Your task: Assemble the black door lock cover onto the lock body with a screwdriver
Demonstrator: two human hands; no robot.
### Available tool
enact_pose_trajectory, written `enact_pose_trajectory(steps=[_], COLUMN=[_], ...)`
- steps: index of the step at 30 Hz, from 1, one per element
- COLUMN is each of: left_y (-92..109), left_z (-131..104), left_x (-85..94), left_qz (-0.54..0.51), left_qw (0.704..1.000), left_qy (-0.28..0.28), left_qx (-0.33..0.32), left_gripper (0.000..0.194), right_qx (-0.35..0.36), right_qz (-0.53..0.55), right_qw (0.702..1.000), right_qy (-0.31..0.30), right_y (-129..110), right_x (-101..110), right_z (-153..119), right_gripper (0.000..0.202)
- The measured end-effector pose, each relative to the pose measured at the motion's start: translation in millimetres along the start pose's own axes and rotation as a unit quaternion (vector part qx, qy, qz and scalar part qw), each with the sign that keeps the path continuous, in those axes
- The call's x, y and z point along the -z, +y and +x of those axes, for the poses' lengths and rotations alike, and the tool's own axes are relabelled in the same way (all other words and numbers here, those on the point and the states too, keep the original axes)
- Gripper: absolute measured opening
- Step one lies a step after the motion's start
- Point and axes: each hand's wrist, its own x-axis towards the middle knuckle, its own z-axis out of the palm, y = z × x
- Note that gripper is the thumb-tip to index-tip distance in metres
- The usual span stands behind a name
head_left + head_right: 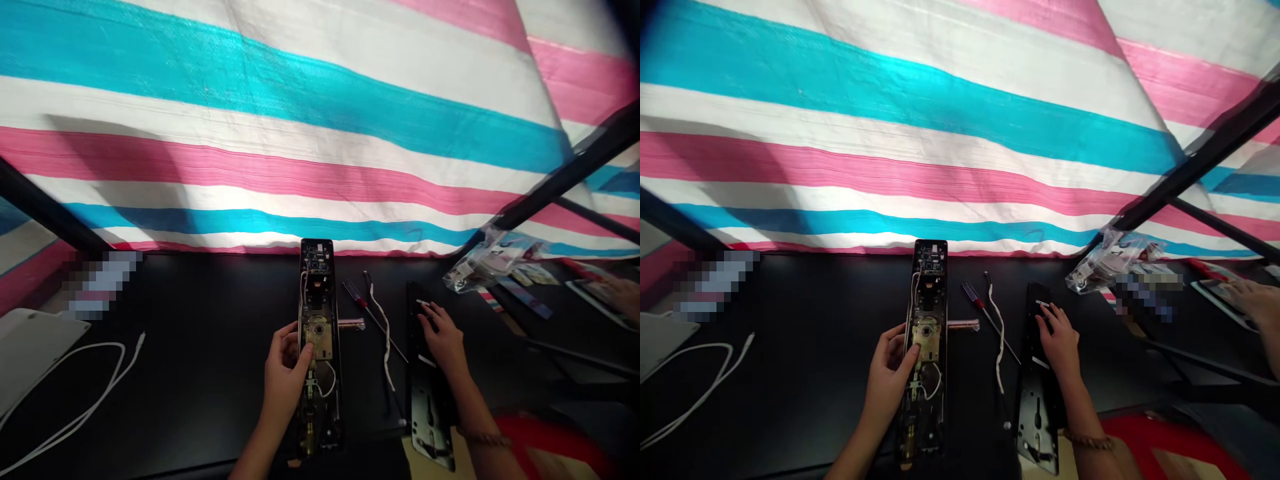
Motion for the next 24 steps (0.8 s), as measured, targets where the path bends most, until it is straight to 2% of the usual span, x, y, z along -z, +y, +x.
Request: enact_pose_trajectory(steps=[5,8,10,11,14,17,19,21,24], left_y=[0,1,2,3,2,1,1,1,3], left_z=[0,1,1,1,1,0,-1,-2,-4], left_x=[-1.5,-2.4,-2.8,-2.9,-3.2,-3.2,-2.9,-2.3,-1.5], left_qz=[-0.007,-0.009,-0.005,-0.005,-0.009,-0.014,-0.019,-0.026,-0.024], left_qw=[1.000,1.000,1.000,1.000,1.000,1.000,1.000,1.000,1.000], left_qy=[0.011,0.005,0.005,0.007,0.010,0.010,0.007,0.000,-0.008], left_qx=[0.003,0.004,0.003,0.002,0.000,0.000,-0.002,-0.007,-0.005], left_gripper=[0.045,0.044,0.044,0.043,0.043,0.043,0.043,0.042,0.041], right_qx=[0.045,0.048,0.057,0.058,0.073,0.077,0.088,0.106,0.136], right_qz=[0.031,0.026,0.030,0.038,0.046,0.044,0.051,0.070,0.114], right_qw=[0.997,0.994,0.996,0.998,0.992,0.988,0.985,0.982,0.974], right_qy=[0.050,0.099,0.062,-0.004,-0.095,-0.130,-0.140,-0.143,-0.138], right_y=[-3,-24,-47,-60,-97,-127,-144,-160,-186], right_x=[9,21,24,22,0,-33,-50,-57,-49], right_z=[-4,8,25,36,71,97,104,105,98], right_gripper=[0.045,0.044,0.041,0.039,0.033,0.024,0.016,0.015,0.025])
